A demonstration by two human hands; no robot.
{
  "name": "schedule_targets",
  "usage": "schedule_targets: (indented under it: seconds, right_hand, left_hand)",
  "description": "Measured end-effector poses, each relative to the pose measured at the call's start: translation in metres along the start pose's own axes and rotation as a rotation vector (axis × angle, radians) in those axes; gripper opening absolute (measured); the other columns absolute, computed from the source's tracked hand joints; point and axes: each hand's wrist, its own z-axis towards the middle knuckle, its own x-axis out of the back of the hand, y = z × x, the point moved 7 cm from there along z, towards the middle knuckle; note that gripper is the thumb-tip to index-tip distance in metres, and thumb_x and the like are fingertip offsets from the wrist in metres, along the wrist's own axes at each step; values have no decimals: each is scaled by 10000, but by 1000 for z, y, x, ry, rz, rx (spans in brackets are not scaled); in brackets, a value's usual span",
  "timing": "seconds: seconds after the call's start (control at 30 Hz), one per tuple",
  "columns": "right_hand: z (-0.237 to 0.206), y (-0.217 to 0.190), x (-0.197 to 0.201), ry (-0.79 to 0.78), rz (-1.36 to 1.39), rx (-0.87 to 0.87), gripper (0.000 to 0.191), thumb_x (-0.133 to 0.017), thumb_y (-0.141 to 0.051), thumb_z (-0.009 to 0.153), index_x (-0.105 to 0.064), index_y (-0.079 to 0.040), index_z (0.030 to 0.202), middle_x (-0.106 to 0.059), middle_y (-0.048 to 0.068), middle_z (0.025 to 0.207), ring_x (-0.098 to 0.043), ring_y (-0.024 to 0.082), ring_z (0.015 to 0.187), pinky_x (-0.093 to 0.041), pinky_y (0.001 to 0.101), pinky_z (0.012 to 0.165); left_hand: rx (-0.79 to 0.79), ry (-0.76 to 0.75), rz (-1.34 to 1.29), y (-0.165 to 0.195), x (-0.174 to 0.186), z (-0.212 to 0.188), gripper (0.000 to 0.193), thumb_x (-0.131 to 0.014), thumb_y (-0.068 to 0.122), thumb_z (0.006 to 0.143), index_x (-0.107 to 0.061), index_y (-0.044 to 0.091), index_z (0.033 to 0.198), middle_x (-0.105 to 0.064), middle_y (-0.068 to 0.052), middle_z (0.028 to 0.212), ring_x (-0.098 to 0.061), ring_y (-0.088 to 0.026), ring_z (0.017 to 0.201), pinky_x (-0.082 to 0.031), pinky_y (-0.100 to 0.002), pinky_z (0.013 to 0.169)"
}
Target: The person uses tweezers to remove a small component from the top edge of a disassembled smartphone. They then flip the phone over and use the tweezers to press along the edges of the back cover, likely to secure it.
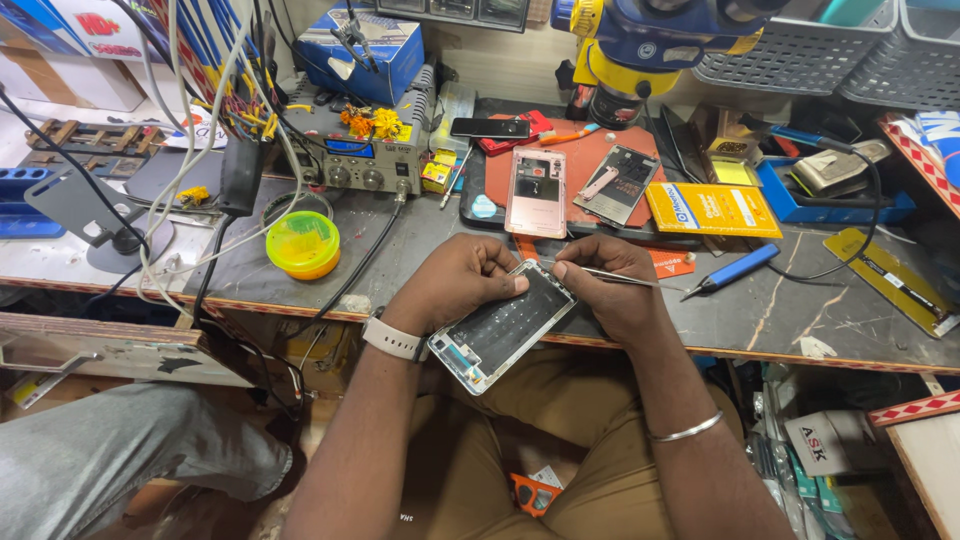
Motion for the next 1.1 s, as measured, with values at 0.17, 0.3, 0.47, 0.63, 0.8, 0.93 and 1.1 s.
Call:
schedule_targets:
  seconds: [0.17,0.3,0.47,0.63,0.8,0.93,1.1]
  right_hand:
    - [1,0,0,-3,-40,9,145,-754,-59,903,-708,20,1016,-737,50,919,-655,61,802,-525,210,711]
    - [3,0,3,37,-182,11,156,-763,-71,892,-718,11,1018,-742,34,906,-653,50,799,-533,208,712]
    - [2,-3,0,82,-332,18,147,-778,-87,877,-741,-22,1003,-758,15,896,-655,30,799,-542,207,718]
    - [-8,-23,-11,123,-522,138,136,-781,-87,861,-758,-30,982,-774,50,866,-691,65,778,-557,235,705]
    - [-21,-48,-22,143,-671,395,144,-748,-64,878,-734,-3,1008,-749,106,921,-737,133,828,-573,266,748]
    - [-18,-40,-12,237,-599,298,149,-753,-87,897,-735,-17,1028,-764,84,927,-732,105,838,-583,269,751]
    - [-5,-9,0,194,-184,76,198,-744,-96,930,-699,6,1093,-738,52,927,-676,80,825,-549,238,720]
  left_hand:
    - [1,8,18,-2,1,-1,161,-774,84,867,-718,-27,970,-734,-34,772,-647,-57,635,-522,-214,582]
    - [-20,15,34,-3,0,5,153,-778,88,871,-716,-24,953,-730,-29,766,-637,-52,634,-511,-214,576]
    - [-14,68,184,-3,-1,8,163,-793,125,865,-721,-16,899,-703,-14,721,-593,-49,603,-471,-229,541]
    - [0,161,399,1,-3,8,177,-805,158,857,-731,-3,862,-706,-22,693,-592,-64,592,-481,-257,540]
    - [-39,81,254,1,-9,10,168,-801,151,842,-728,4,876,-728,-6,736,-635,-57,624,-521,-244,573]
    - [-11,90,241,0,-6,7,168,-799,156,841,-731,7,879,-721,-11,727,-628,-69,615,-506,-252,559]
    - [10,207,382,5,4,1,199,-817,191,813,-729,17,855,-717,-36,700,-625,-85,597,-495,-269,546]
